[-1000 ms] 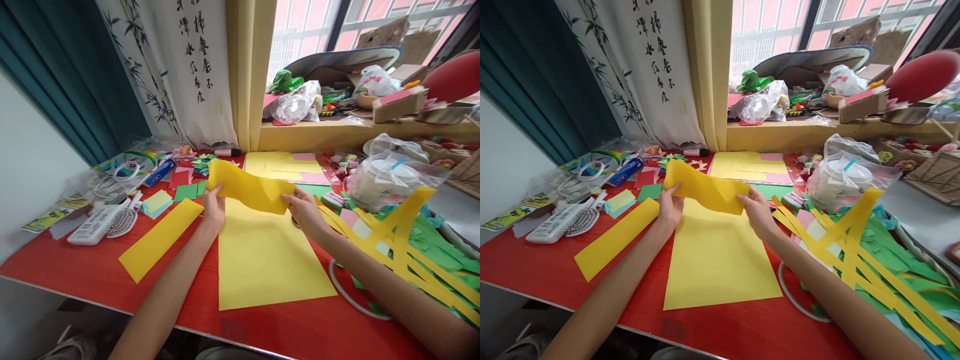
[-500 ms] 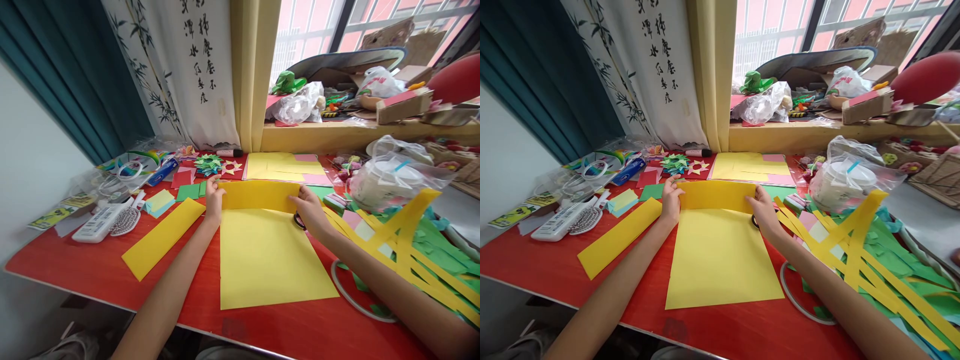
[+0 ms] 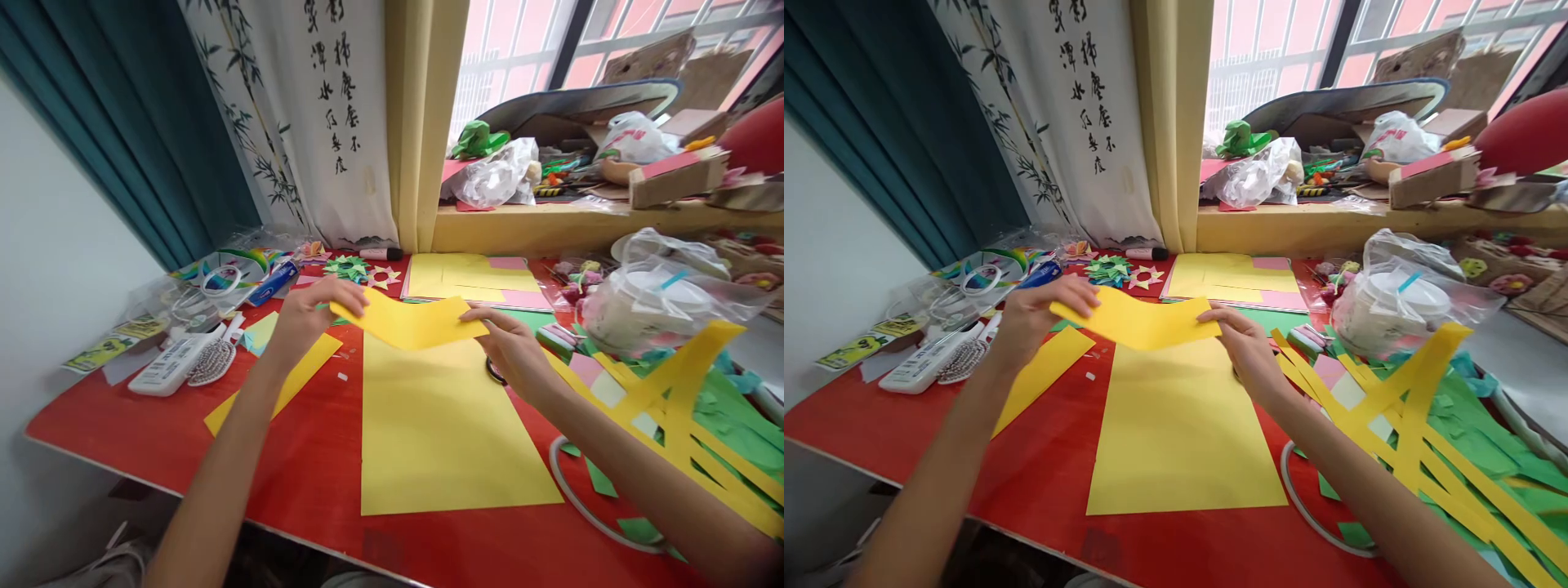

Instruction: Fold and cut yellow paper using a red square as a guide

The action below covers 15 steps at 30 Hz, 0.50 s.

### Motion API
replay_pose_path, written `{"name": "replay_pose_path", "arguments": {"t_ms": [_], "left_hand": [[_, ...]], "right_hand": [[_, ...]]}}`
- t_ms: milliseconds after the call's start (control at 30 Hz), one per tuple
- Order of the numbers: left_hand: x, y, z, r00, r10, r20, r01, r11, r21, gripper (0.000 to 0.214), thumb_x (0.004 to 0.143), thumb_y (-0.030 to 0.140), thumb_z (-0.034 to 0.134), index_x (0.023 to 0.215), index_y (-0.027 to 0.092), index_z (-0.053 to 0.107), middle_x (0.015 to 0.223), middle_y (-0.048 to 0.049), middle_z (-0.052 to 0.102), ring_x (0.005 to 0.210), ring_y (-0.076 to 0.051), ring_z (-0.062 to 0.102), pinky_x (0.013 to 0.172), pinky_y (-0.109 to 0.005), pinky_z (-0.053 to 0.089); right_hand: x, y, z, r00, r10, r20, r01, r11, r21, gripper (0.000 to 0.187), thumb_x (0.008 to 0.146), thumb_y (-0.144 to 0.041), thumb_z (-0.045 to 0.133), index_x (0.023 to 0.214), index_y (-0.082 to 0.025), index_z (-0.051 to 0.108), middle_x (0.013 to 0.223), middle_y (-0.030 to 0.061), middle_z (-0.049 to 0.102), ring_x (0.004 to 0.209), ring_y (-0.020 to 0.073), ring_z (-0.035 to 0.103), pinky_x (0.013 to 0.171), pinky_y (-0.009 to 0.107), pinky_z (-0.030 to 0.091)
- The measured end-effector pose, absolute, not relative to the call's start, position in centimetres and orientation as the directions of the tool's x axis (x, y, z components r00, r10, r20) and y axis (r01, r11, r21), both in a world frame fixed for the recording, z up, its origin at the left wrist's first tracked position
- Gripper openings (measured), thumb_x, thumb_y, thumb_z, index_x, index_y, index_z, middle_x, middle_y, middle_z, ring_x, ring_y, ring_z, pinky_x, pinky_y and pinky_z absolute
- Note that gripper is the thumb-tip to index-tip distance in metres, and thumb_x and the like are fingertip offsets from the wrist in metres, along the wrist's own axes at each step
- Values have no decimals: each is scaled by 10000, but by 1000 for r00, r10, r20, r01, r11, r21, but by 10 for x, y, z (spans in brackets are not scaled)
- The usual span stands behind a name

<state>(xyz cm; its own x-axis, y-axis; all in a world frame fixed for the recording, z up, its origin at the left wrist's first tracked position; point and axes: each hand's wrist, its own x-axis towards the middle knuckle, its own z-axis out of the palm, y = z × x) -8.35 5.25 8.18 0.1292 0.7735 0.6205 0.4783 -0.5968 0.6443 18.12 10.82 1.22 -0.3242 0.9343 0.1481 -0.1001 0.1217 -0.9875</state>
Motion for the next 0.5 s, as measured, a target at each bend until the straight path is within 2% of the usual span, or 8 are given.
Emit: {"name": "replay_pose_path", "arguments": {"t_ms": [67,167,267,400,500], "left_hand": [[-98,26,93,352,772,529,668,-603,436,335,689,21,425,670,247,671,836,11,690,954,-177,589,1000,-397,292],[-120,-15,92,493,781,383,768,-598,232,413,737,39,381,818,320,673,977,50,677,1046,-177,555,1042,-421,231],[-143,-51,74,512,788,342,818,-568,84,432,773,75,361,941,366,633,1085,80,636,1115,-170,511,1053,-415,214],[-169,-85,44,457,811,365,886,-451,-105,428,774,160,377,1058,422,563,1176,117,577,1141,-181,485,1083,-435,112],[-186,-100,27,346,834,430,937,-330,-113,452,761,179,359,1091,434,533,1208,122,550,1165,-211,459,1076,-494,118]], "right_hand": [[177,102,17,-439,896,72,-192,-16,-981,174,765,-278,514,848,-234,660,1064,17,585,903,165,572,829,319,453],[172,91,21,-572,819,-48,-133,-150,-980,207,760,-254,518,876,-201,681,1076,44,589,903,171,575,826,330,479],[160,83,23,-594,795,-123,-7,-158,-987,234,756,-235,508,882,-180,698,1096,67,602,994,199,546,849,320,463],[118,88,30,-608,780,-150,111,-104,-988,259,769,-274,489,862,-155,701,1027,76,636,929,186,569,833,299,445],[69,105,37,-664,738,-121,191,11,-981,214,737,-278,530,770,-136,685,872,58,647,821,164,569,729,270,442]]}}
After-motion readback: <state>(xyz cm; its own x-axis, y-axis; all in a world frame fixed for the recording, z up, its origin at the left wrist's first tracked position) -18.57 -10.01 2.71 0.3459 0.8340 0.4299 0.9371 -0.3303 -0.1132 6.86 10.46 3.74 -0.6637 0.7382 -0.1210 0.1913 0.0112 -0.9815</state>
